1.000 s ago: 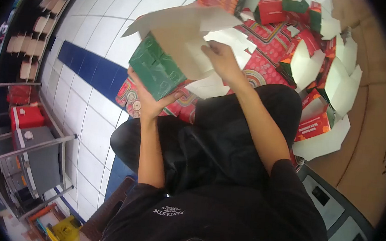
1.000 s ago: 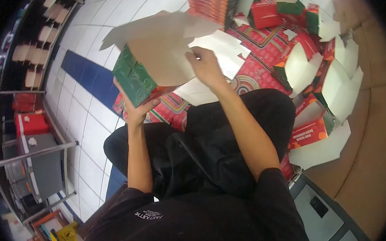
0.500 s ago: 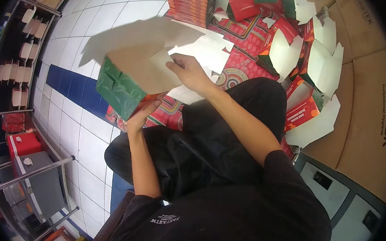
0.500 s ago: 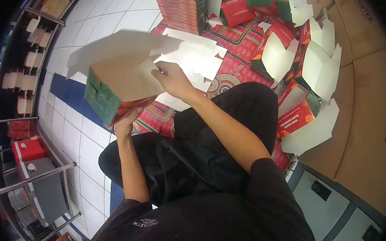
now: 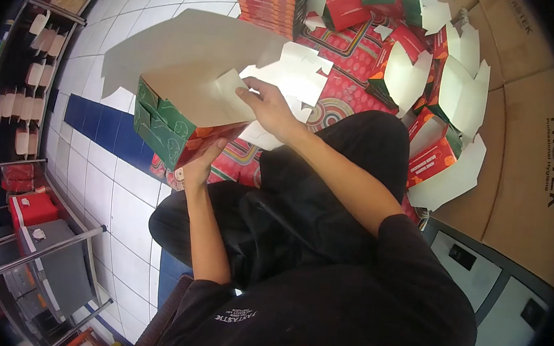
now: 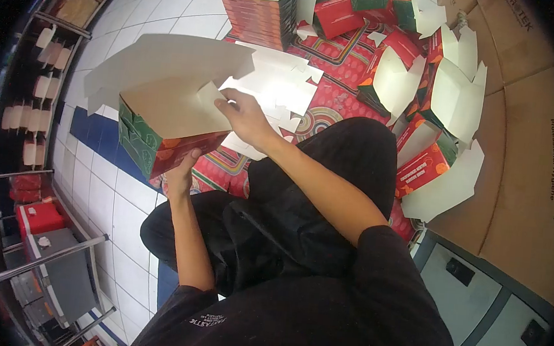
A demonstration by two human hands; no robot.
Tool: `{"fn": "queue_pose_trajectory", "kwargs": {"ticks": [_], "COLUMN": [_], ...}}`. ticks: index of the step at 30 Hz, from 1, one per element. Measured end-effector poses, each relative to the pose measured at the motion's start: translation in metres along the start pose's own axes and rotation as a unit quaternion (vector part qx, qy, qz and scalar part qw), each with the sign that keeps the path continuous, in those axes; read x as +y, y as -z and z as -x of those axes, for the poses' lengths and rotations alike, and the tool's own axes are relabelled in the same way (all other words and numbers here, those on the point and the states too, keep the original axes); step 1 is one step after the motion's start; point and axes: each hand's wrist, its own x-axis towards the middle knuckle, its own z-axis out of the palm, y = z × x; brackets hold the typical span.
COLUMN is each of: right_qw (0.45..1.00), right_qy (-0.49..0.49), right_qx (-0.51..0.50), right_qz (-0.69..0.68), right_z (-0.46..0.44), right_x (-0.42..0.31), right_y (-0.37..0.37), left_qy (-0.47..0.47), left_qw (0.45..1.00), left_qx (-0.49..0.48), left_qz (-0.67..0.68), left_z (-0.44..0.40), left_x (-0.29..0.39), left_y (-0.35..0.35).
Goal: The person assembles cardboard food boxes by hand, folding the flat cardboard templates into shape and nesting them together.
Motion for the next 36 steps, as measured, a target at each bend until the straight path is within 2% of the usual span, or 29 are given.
{"fn": "queue_pose_trajectory", "kwargs": {"ticks": [3,5,6,8,10,12,14,15,16,18,20,23,30,33,34,35,36], "right_qw": [0.999,0.989,0.989,0.996,0.995,0.993,0.987,0.987,0.988,0.988,0.996,0.991,0.993,0.996,0.998,0.996,0.995], "right_qy": [-0.038,-0.069,-0.07,-0.025,-0.029,-0.034,0.039,0.038,0.001,-0.036,-0.062,-0.069,-0.118,-0.089,-0.046,-0.003,-0.003], "right_qx": [-0.028,-0.045,-0.044,0.01,0.024,0.038,0.07,0.071,0.06,0.049,0.052,0.044,-0.01,0.0,0.047,0.094,0.094], "right_qz": [-0.006,0.122,0.121,0.083,0.097,0.109,0.137,0.136,0.139,0.142,-0.044,-0.107,-0.023,0.028,0.019,0.01,0.01], "right_z": [0.0,-0.004,-0.006,-0.009,-0.005,-0.006,-0.009,-0.008,-0.006,-0.002,0.001,0.001,-0.002,-0.004,-0.006,-0.008,-0.009], "right_x": [-0.001,-0.011,-0.009,-0.003,-0.002,0.004,0.016,0.012,0.008,0.002,-0.001,-0.003,-0.001,0.002,0.009,0.015,0.016], "right_y": [0.001,0.006,0.006,0.007,0.006,0.006,0.006,0.006,0.007,0.007,0.004,0.004,0.009,0.007,0.005,0.004,0.003], "left_qy": [-0.003,-0.01,-0.019,-0.018,-0.019,0.001,-0.004,-0.009,-0.014,-0.01,0.004,0.002,-0.018,-0.039,-0.044,-0.027,-0.018], "left_qw": [0.999,0.998,0.998,0.996,0.991,0.992,0.995,0.995,0.996,0.994,0.997,0.999,0.997,0.997,0.997,0.996,0.993], "left_qx": [-0.037,-0.05,-0.051,-0.06,-0.071,-0.084,-0.089,-0.089,-0.09,-0.063,-0.044,-0.024,-0.075,-0.063,-0.057,-0.05,-0.047], "left_qz": [0.031,0.029,0.018,0.066,0.114,0.093,0.05,0.032,0.015,0.089,0.058,0.035,0.03,0.021,0.015,0.073,0.103], "left_z": [-0.004,-0.008,-0.009,0.0,0.001,-0.001,-0.002,-0.002,-0.002,-0.003,-0.001,0.003,0.005,0.006,0.006,0.006,0.006], "left_x": [-0.014,-0.038,-0.047,0.001,0.013,0.003,-0.002,-0.003,-0.003,-0.005,-0.002,0.014,0.007,0.014,0.02,0.026,0.023], "left_y": [0.012,0.032,0.038,0.001,-0.01,-0.003,0.001,0.0,-0.001,-0.006,-0.007,-0.018,-0.009,-0.015,-0.02,-0.026,-0.025]}}
